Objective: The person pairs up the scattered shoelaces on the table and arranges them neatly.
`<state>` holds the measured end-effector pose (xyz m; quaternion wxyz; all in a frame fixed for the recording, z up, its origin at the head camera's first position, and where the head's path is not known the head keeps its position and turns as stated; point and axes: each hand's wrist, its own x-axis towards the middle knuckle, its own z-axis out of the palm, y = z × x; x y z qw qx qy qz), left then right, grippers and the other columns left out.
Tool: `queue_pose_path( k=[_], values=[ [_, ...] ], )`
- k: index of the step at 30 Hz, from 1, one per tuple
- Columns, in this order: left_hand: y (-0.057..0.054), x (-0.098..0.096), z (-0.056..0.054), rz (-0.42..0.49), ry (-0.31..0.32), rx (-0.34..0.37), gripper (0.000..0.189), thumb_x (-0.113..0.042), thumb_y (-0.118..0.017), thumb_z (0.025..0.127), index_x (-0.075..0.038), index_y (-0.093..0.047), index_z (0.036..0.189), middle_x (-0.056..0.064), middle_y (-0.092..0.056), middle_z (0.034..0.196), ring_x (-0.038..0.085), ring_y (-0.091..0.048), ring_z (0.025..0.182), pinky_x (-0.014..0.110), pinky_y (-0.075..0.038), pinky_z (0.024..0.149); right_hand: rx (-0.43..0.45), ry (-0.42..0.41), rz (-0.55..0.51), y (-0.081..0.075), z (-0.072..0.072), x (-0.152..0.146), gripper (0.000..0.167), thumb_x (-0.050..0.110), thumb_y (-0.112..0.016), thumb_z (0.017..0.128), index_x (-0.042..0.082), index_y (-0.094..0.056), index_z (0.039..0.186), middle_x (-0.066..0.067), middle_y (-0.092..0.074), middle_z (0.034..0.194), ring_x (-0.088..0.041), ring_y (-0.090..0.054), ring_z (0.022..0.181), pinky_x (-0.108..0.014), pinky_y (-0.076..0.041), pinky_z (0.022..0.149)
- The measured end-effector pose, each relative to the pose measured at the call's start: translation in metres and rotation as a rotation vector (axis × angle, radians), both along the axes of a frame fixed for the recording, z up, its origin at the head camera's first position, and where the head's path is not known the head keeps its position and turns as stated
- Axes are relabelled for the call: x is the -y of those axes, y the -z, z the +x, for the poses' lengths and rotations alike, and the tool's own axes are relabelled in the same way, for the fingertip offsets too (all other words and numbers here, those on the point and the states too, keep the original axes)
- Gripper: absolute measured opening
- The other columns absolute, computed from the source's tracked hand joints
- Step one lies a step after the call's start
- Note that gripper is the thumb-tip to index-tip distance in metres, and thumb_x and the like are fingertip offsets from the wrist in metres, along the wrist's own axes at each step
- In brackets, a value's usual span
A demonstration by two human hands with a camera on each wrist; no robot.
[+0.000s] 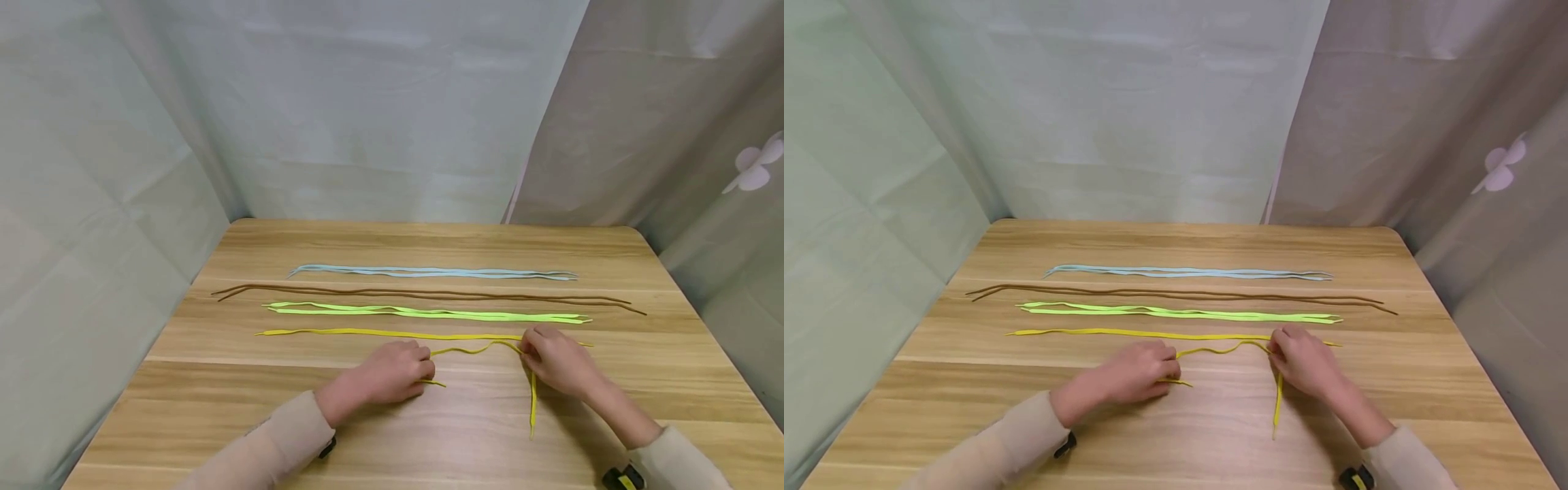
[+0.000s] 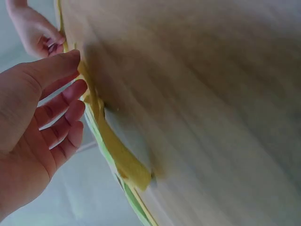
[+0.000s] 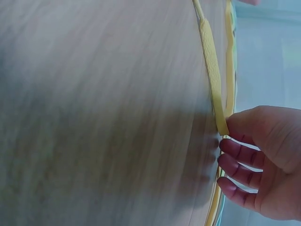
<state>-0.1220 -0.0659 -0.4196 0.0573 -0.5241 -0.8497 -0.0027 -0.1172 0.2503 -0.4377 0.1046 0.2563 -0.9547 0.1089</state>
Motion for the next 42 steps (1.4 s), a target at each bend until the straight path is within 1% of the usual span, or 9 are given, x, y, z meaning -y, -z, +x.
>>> queue_pose_path(
  k=[7, 10, 14, 17, 20, 23, 27, 35, 42],
  values=[
    [0.003, -0.009, 0.004, -0.019, 0.0, -0.05, 0.01, -0.022, -0.064, 0.084, -0.021, -0.059, 0.075, -0.009, -0.052, 0.073, 0.01, -0.051, 0.068, 0.019, -0.036, 0.056, 0.038, 0.013, -0.018, -0.001, 0.001, 0.001, 0.017, 0.006, -0.073, 0.075, 0.013, -0.058, 0.078, 0.008, -0.05, 0.073, -0.006, -0.044, 0.065, -0.021, -0.04, 0.055],
    [0.003, -0.009, 0.005, -0.029, -0.01, -0.041, 0.013, -0.021, -0.06, 0.087, -0.021, -0.058, 0.074, -0.009, -0.051, 0.071, 0.01, -0.049, 0.065, 0.019, -0.034, 0.054, 0.051, 0.019, -0.029, -0.002, 0.002, 0.002, 0.017, 0.005, -0.071, 0.077, 0.013, -0.057, 0.08, 0.008, -0.05, 0.072, -0.005, -0.043, 0.063, -0.021, -0.039, 0.054],
    [-0.001, -0.007, 0.005, -0.009, -0.026, 0.048, 0.017, -0.02, -0.058, 0.089, -0.02, -0.053, 0.073, -0.011, -0.048, 0.067, 0.008, -0.044, 0.062, 0.018, -0.031, 0.054, 0.041, 0.013, -0.042, -0.003, 0.002, 0.002, 0.017, 0.003, -0.07, 0.077, 0.012, -0.056, 0.081, 0.008, -0.051, 0.071, -0.004, -0.042, 0.06, -0.02, -0.038, 0.053],
    [-0.008, -0.003, 0.005, 0.033, -0.042, 0.132, 0.019, -0.018, -0.059, 0.089, -0.019, -0.05, 0.072, -0.012, -0.044, 0.064, 0.006, -0.04, 0.059, 0.017, -0.03, 0.054, 0.013, 0.001, -0.052, -0.004, 0.001, 0.002, 0.016, 0.0, -0.068, 0.077, 0.011, -0.058, 0.083, 0.006, -0.056, 0.074, -0.004, -0.047, 0.062, -0.02, -0.041, 0.053],
    [-0.015, 0.003, 0.004, 0.075, -0.055, 0.164, 0.015, -0.013, -0.06, 0.087, -0.018, -0.053, 0.075, -0.011, -0.049, 0.066, 0.005, -0.045, 0.06, 0.017, -0.035, 0.056, -0.012, -0.009, -0.059, -0.005, 0.0, 0.001, 0.016, -0.003, -0.066, 0.076, 0.009, -0.061, 0.085, 0.002, -0.062, 0.078, -0.006, -0.053, 0.065, -0.021, -0.044, 0.054],
    [-0.023, 0.011, 0.004, 0.117, -0.069, 0.161, 0.007, -0.009, -0.06, 0.086, -0.016, -0.061, 0.085, -0.008, -0.062, 0.079, 0.005, -0.057, 0.07, 0.018, -0.045, 0.062, -0.033, -0.02, -0.063, -0.006, -0.001, -0.001, 0.017, -0.004, -0.067, 0.075, 0.009, -0.063, 0.086, 0.001, -0.064, 0.08, -0.008, -0.057, 0.068, -0.023, -0.046, 0.054],
    [-0.027, 0.028, 0.002, 0.192, -0.085, 0.153, 0.015, -0.006, -0.059, 0.086, -0.011, -0.065, 0.098, -0.003, -0.067, 0.093, 0.008, -0.062, 0.082, 0.023, -0.049, 0.071, -0.052, -0.038, -0.057, -0.008, -0.002, -0.004, 0.018, -0.003, -0.069, 0.074, 0.011, -0.063, 0.084, 0.003, -0.063, 0.077, -0.008, -0.057, 0.067, -0.024, -0.046, 0.054],
    [-0.025, 0.07, -0.005, 0.28, -0.156, 0.142, 0.015, -0.001, -0.057, 0.084, -0.01, -0.067, 0.09, -0.003, -0.062, 0.082, 0.006, -0.053, 0.066, 0.019, -0.045, 0.06, -0.055, -0.011, -0.039, -0.008, -0.004, -0.015, 0.019, -0.002, -0.07, 0.073, 0.013, -0.062, 0.083, 0.005, -0.062, 0.077, -0.005, -0.054, 0.065, -0.023, -0.045, 0.054],
    [-0.025, 0.103, -0.007, 0.28, -0.298, 0.198, 0.009, -0.003, -0.064, 0.081, -0.012, -0.063, 0.081, -0.008, -0.058, 0.075, 0.005, -0.05, 0.065, 0.019, -0.043, 0.057, -0.03, 0.022, -0.045, -0.009, -0.004, -0.021, 0.018, 0.001, -0.071, 0.073, 0.013, -0.062, 0.083, 0.006, -0.059, 0.075, -0.003, -0.049, 0.062, -0.022, -0.042, 0.052]
  ],
)
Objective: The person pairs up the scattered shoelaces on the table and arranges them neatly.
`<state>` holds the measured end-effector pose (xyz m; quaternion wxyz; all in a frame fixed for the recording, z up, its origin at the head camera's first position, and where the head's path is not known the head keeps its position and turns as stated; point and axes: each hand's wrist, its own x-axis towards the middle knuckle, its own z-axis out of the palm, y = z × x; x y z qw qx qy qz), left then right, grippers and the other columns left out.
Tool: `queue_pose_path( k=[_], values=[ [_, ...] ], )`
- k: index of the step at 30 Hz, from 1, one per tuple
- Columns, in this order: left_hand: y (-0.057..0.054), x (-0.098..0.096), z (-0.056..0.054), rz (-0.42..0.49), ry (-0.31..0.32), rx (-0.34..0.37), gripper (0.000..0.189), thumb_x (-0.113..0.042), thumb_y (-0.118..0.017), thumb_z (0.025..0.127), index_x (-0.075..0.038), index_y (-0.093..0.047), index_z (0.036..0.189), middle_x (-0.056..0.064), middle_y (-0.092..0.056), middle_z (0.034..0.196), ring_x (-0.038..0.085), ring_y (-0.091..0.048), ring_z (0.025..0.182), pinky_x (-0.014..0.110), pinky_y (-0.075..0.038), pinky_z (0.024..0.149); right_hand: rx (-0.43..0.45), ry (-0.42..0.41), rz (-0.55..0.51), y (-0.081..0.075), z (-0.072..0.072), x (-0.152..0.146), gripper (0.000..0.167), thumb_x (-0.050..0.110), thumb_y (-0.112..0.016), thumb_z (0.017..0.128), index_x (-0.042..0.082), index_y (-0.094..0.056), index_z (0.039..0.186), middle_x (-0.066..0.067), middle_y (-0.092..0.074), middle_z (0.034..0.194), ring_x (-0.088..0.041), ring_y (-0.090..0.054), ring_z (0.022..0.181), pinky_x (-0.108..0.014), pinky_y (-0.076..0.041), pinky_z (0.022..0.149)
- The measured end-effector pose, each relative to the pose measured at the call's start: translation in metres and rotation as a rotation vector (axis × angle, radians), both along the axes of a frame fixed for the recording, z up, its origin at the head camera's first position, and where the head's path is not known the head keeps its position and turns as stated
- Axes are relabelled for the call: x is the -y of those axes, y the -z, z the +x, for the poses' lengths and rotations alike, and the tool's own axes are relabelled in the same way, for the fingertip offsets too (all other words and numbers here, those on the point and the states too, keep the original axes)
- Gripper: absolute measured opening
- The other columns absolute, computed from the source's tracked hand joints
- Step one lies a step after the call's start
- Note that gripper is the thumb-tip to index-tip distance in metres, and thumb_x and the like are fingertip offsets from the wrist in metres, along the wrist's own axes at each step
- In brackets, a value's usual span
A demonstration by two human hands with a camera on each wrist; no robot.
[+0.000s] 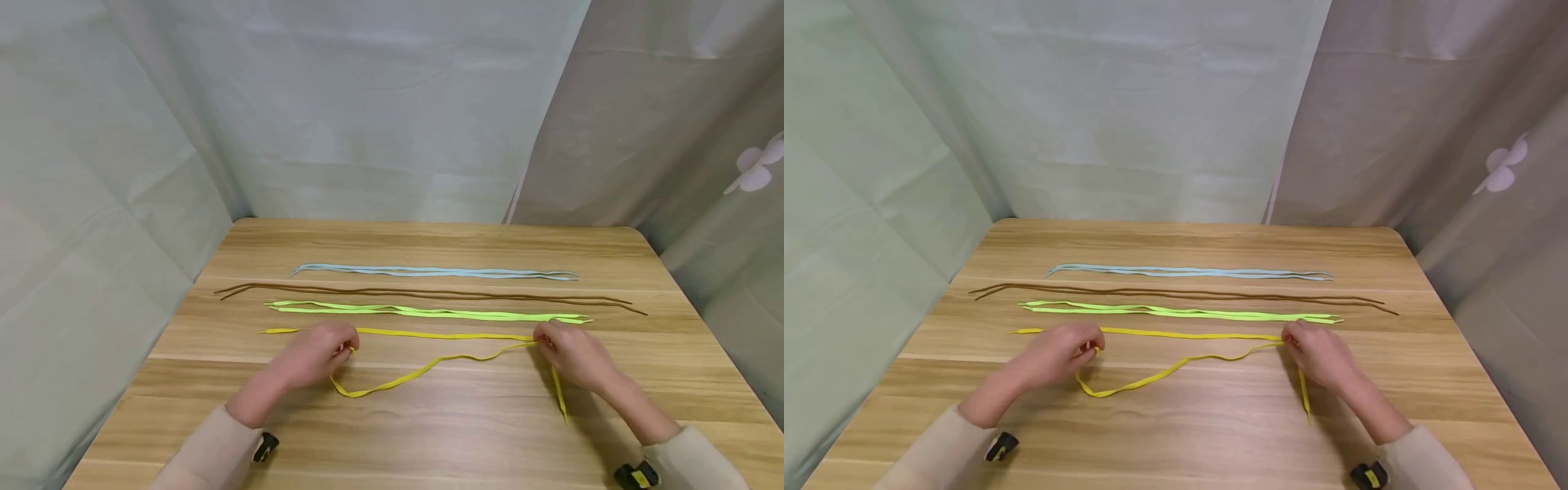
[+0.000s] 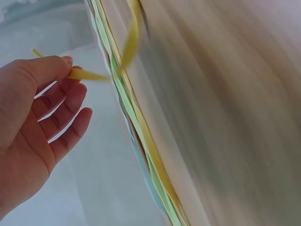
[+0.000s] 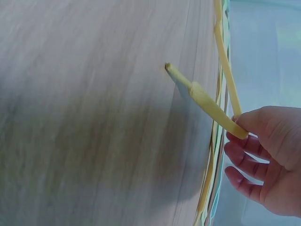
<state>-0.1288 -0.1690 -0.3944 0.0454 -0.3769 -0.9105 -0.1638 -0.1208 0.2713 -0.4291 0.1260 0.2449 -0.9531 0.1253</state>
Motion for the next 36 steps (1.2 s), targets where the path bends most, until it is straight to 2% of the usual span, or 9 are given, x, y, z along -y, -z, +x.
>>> queue_pose_path(
  k=[7, 12, 17, 24, 30, 36],
  values=[
    [0.002, 0.032, -0.001, -0.024, -0.153, 0.002, 0.008, -0.009, -0.068, 0.08, -0.015, -0.064, 0.081, -0.01, -0.06, 0.075, 0.004, -0.053, 0.066, 0.02, -0.044, 0.058, -0.044, 0.0, -0.019, -0.001, -0.001, -0.005, 0.019, -0.001, -0.071, 0.071, 0.013, -0.062, 0.082, 0.006, -0.06, 0.075, -0.006, -0.053, 0.064, -0.025, -0.044, 0.052],
    [0.006, 0.054, -0.001, 0.001, -0.23, 0.011, 0.01, -0.009, -0.07, 0.078, -0.016, -0.063, 0.079, -0.011, -0.059, 0.075, 0.002, -0.052, 0.066, 0.02, -0.043, 0.057, -0.032, 0.013, -0.026, -0.001, -0.001, -0.009, 0.02, -0.001, -0.071, 0.072, 0.012, -0.062, 0.083, 0.005, -0.061, 0.078, -0.006, -0.053, 0.065, -0.025, -0.044, 0.053],
    [0.008, 0.072, 0.0, 0.019, -0.279, -0.001, 0.015, -0.005, -0.071, 0.076, -0.017, -0.062, 0.078, -0.011, -0.058, 0.073, 0.003, -0.052, 0.064, 0.022, -0.043, 0.055, -0.02, 0.024, -0.03, -0.003, -0.001, -0.011, 0.018, 0.001, -0.071, 0.073, 0.012, -0.062, 0.084, 0.005, -0.059, 0.077, -0.004, -0.049, 0.062, -0.023, -0.041, 0.05],
    [0.016, 0.094, -0.001, 0.049, -0.31, -0.053, 0.014, -0.004, -0.072, 0.076, -0.015, -0.064, 0.078, -0.008, -0.062, 0.075, 0.006, -0.056, 0.065, 0.026, -0.046, 0.057, -0.044, 0.021, -0.035, 0.0, -0.002, -0.013, 0.016, 0.001, -0.071, 0.074, 0.011, -0.063, 0.083, 0.007, -0.057, 0.073, -0.002, -0.046, 0.058, -0.021, -0.039, 0.048],
    [0.02, 0.109, -0.002, 0.028, -0.374, -0.024, 0.011, -0.006, -0.071, 0.077, -0.015, -0.065, 0.079, -0.006, -0.063, 0.075, 0.006, -0.054, 0.065, 0.027, -0.045, 0.057, -0.076, 0.005, -0.034, 0.001, -0.004, -0.015, 0.014, 0.001, -0.07, 0.073, 0.011, -0.063, 0.081, 0.007, -0.056, 0.071, -0.002, -0.046, 0.059, -0.022, -0.04, 0.048],
    [0.022, 0.12, -0.004, 0.022, -0.417, 0.008, 0.011, -0.004, -0.069, 0.077, -0.014, -0.065, 0.079, -0.004, -0.064, 0.075, 0.007, -0.052, 0.063, 0.027, -0.043, 0.055, -0.081, -0.017, -0.031, 0.001, -0.004, -0.018, 0.015, 0.0, -0.07, 0.073, 0.01, -0.065, 0.082, 0.005, -0.061, 0.075, -0.008, -0.057, 0.064, -0.027, -0.045, 0.052]
  ],
)
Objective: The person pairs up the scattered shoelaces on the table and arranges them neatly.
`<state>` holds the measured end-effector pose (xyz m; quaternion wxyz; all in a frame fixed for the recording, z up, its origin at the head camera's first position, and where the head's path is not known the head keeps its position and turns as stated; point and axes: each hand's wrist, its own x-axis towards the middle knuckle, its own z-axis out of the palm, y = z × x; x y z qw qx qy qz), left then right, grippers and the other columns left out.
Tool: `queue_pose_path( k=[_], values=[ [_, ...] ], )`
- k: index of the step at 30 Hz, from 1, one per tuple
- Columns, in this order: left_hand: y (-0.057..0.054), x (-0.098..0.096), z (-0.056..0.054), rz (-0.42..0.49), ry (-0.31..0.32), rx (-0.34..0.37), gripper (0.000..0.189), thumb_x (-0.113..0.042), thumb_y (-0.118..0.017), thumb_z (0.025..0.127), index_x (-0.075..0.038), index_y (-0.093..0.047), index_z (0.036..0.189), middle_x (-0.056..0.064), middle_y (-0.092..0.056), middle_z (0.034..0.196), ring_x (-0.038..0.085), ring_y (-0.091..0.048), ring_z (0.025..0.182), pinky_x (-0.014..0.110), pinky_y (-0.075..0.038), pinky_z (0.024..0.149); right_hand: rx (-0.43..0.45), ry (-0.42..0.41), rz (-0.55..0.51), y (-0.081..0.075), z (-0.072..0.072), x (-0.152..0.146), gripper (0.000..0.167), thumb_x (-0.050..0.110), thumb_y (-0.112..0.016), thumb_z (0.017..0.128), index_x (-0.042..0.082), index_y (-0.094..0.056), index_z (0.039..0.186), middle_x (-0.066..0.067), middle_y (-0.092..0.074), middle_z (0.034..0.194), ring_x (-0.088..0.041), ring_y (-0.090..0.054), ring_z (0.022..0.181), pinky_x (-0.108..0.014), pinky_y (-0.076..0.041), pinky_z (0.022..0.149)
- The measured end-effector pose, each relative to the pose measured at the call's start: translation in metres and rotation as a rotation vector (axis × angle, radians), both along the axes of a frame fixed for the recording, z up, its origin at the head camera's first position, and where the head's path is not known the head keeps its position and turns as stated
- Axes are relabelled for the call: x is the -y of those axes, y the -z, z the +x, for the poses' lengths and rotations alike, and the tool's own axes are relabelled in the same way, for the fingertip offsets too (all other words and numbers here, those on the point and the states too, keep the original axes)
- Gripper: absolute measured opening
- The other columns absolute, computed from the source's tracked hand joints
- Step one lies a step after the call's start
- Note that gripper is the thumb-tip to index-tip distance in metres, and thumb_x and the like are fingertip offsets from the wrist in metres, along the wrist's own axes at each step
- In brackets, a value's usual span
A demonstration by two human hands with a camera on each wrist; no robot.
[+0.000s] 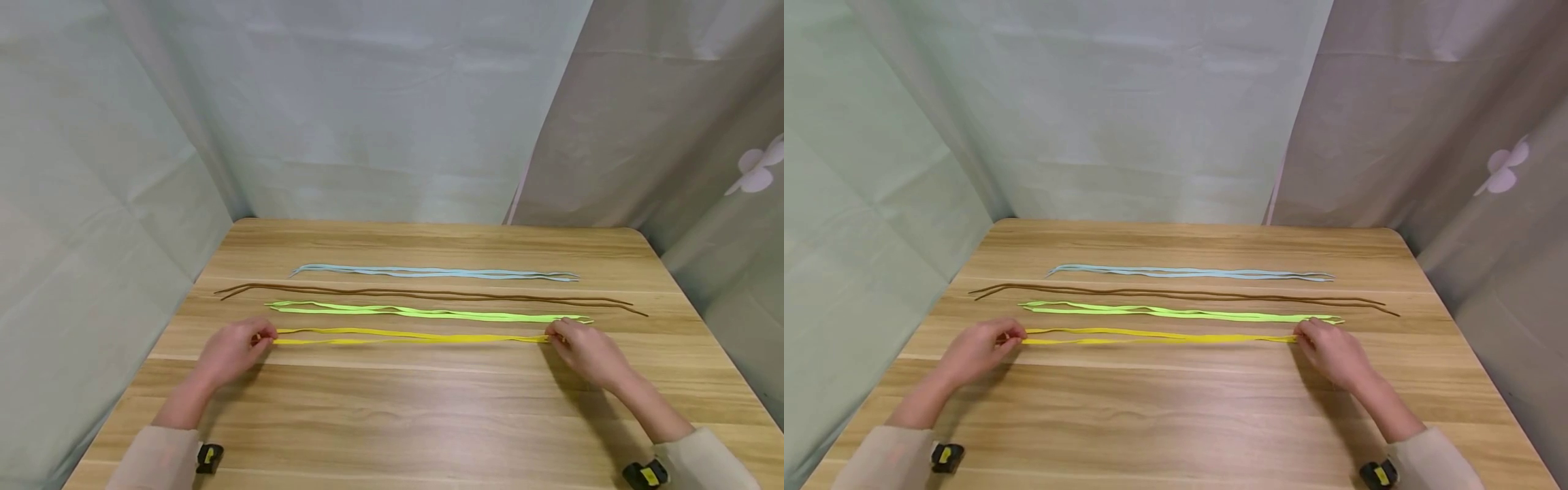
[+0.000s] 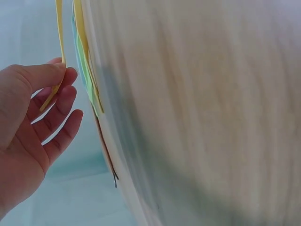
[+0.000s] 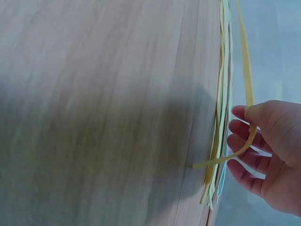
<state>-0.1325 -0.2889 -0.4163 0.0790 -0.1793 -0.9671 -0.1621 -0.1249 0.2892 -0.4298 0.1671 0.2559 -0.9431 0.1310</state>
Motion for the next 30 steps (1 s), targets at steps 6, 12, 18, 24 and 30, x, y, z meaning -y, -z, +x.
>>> queue_pose_path(
  k=[6, 12, 18, 24, 30],
  values=[
    [-0.001, 0.008, -0.002, 0.007, -0.027, 0.029, 0.011, -0.003, -0.067, 0.078, -0.013, -0.065, 0.08, -0.003, -0.064, 0.074, 0.01, -0.054, 0.063, 0.03, -0.043, 0.055, -0.002, 0.018, 0.014, -0.001, 0.0, -0.005, 0.012, 0.002, -0.07, 0.075, 0.01, -0.066, 0.083, 0.005, -0.061, 0.074, -0.01, -0.057, 0.065, -0.029, -0.045, 0.052],
    [0.0, 0.014, -0.004, -0.001, -0.043, 0.055, 0.008, -0.006, -0.067, 0.078, -0.013, -0.064, 0.081, -0.003, -0.064, 0.073, 0.011, -0.056, 0.064, 0.031, -0.044, 0.056, 0.008, 0.031, 0.023, -0.001, 0.001, -0.012, 0.012, 0.0, -0.07, 0.074, 0.008, -0.065, 0.082, 0.004, -0.06, 0.073, -0.01, -0.056, 0.062, -0.028, -0.044, 0.051],
    [-0.001, 0.018, -0.006, -0.01, -0.048, 0.081, 0.006, -0.007, -0.068, 0.079, -0.011, -0.065, 0.082, -0.002, -0.064, 0.073, 0.011, -0.056, 0.065, 0.031, -0.044, 0.057, 0.017, 0.057, 0.038, -0.002, 0.002, -0.022, 0.011, -0.001, -0.069, 0.074, 0.007, -0.066, 0.082, 0.001, -0.059, 0.073, -0.012, -0.056, 0.061, -0.03, -0.044, 0.05],
    [-0.001, 0.022, -0.009, -0.007, -0.048, 0.099, 0.006, -0.006, -0.067, 0.079, -0.011, -0.064, 0.083, -0.002, -0.063, 0.074, 0.012, -0.055, 0.066, 0.032, -0.044, 0.057, 0.027, 0.09, 0.046, 0.001, 0.004, -0.032, 0.011, -0.001, -0.07, 0.074, 0.005, -0.067, 0.082, -0.001, -0.057, 0.075, -0.011, -0.053, 0.058, -0.029, -0.041, 0.046],
    [0.001, 0.025, -0.012, -0.015, -0.055, 0.098, 0.007, -0.007, -0.067, 0.08, -0.012, -0.065, 0.082, -0.002, -0.063, 0.074, 0.012, -0.056, 0.067, 0.032, -0.044, 0.058, 0.011, 0.093, 0.056, 0.003, 0.005, -0.039, 0.013, -0.003, -0.07, 0.072, 0.004, -0.067, 0.082, 0.002, -0.053, 0.072, -0.007, -0.046, 0.056, -0.027, -0.038, 0.045]
  ],
)
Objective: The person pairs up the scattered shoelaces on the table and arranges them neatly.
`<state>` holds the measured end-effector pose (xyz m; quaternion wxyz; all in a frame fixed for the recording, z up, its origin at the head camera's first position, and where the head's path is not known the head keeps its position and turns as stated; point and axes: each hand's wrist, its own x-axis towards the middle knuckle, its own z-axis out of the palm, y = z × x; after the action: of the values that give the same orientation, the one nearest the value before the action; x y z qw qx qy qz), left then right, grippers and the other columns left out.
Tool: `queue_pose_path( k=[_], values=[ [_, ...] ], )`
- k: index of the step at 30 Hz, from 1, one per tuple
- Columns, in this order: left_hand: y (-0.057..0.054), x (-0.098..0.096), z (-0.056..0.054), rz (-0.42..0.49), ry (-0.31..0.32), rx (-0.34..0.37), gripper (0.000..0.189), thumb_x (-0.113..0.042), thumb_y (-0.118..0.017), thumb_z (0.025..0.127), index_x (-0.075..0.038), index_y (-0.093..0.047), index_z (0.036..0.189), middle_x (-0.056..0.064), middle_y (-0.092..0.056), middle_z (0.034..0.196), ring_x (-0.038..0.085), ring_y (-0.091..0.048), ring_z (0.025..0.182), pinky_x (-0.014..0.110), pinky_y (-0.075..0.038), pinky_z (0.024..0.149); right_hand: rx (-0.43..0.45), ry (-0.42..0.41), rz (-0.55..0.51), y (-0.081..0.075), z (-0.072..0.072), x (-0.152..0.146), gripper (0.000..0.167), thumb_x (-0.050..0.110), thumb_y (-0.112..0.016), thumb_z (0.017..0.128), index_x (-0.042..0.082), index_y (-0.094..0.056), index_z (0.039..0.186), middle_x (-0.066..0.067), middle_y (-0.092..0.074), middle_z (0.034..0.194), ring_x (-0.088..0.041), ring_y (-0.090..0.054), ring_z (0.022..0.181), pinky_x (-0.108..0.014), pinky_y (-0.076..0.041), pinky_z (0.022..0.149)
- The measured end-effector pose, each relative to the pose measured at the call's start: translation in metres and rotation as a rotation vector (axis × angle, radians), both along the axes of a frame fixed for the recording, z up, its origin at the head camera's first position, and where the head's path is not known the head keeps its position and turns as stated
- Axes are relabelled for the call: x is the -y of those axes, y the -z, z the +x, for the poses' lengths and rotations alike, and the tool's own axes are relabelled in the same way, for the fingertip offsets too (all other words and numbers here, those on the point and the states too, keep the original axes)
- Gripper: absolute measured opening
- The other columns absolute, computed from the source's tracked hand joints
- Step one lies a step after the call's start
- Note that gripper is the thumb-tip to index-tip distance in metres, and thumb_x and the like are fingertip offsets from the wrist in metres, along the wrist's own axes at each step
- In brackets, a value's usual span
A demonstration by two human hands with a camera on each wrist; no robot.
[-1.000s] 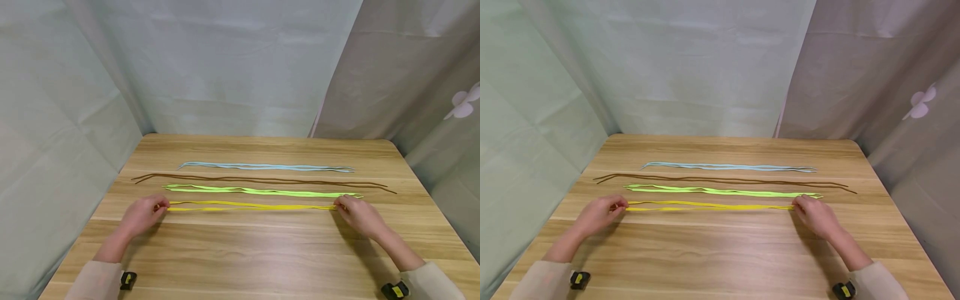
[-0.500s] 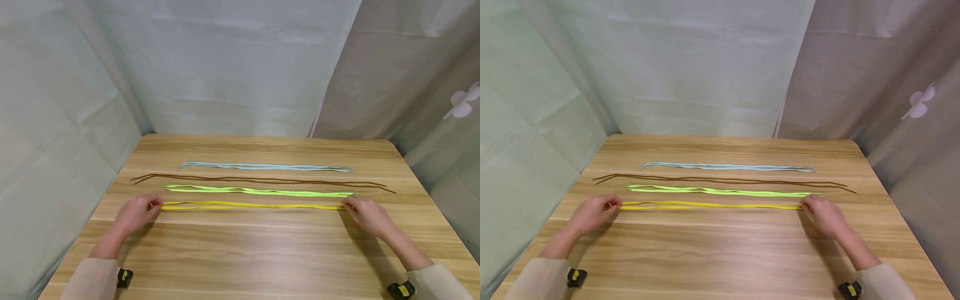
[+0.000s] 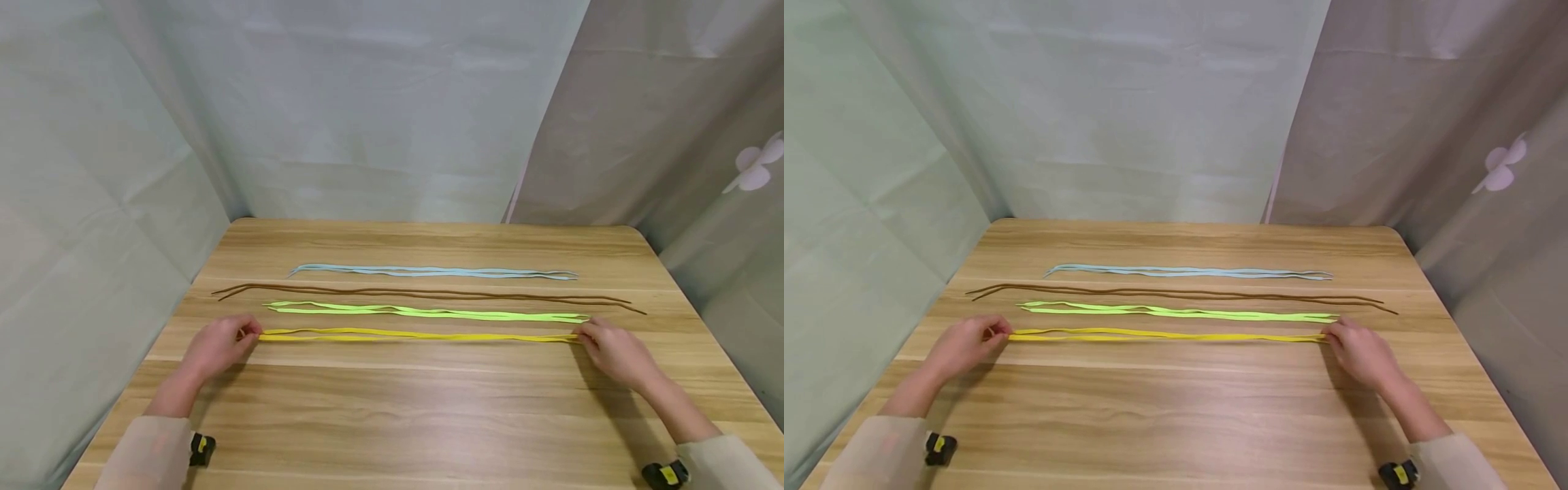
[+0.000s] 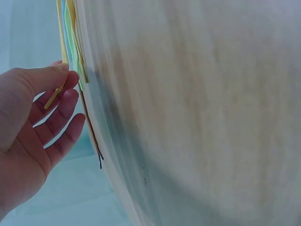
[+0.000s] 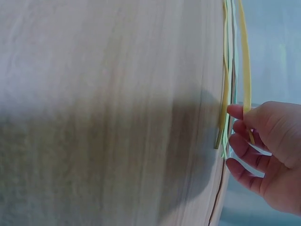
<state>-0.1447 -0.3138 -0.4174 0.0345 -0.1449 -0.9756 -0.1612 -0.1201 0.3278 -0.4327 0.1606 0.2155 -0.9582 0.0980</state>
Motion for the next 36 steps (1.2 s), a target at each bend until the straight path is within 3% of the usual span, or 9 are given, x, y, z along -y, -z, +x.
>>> queue_pose_path(
  k=[10, 24, 31, 36],
  values=[
    [0.0, -0.001, -0.002, -0.005, -0.005, 0.021, 0.006, -0.006, -0.066, 0.08, -0.012, -0.065, 0.081, 0.0, -0.064, 0.074, 0.013, -0.056, 0.067, 0.033, -0.045, 0.06, 0.077, 0.042, -0.005, 0.002, 0.0, -0.002, 0.018, 0.0, -0.072, 0.073, 0.011, -0.059, 0.079, 0.004, -0.053, 0.072, -0.008, -0.047, 0.062, -0.028, -0.04, 0.05],
    [0.003, -0.005, -0.009, -0.028, -0.04, 0.042, 0.008, -0.008, -0.067, 0.078, -0.013, -0.063, 0.075, -0.002, -0.06, 0.07, 0.012, -0.052, 0.064, 0.031, -0.043, 0.057, 0.097, 0.057, -0.001, 0.004, -0.001, -0.002, 0.021, 0.002, -0.072, 0.072, 0.009, -0.056, 0.082, 0.004, -0.047, 0.069, -0.007, -0.04, 0.058, -0.024, -0.033, 0.048],
    [0.001, -0.007, -0.011, -0.043, -0.063, 0.059, 0.007, -0.01, -0.067, 0.079, -0.013, -0.062, 0.074, -0.002, -0.059, 0.069, 0.012, -0.051, 0.063, 0.03, -0.042, 0.055, 0.155, 0.075, -0.004, 0.003, -0.004, -0.003, 0.018, 0.002, -0.071, 0.074, 0.008, -0.057, 0.084, 0.003, -0.051, 0.07, -0.009, -0.044, 0.06, -0.027, -0.036, 0.049],
    [0.001, -0.009, -0.012, -0.053, -0.057, 0.052, 0.007, -0.01, -0.068, 0.078, -0.013, -0.062, 0.074, -0.002, -0.059, 0.07, 0.012, -0.051, 0.064, 0.031, -0.042, 0.056, 0.143, 0.068, 0.01, 0.004, -0.006, -0.005, 0.017, 0.0, -0.07, 0.073, 0.008, -0.057, 0.08, 0.002, -0.052, 0.071, -0.011, -0.045, 0.061, -0.028, -0.037, 0.05]
  ],
)
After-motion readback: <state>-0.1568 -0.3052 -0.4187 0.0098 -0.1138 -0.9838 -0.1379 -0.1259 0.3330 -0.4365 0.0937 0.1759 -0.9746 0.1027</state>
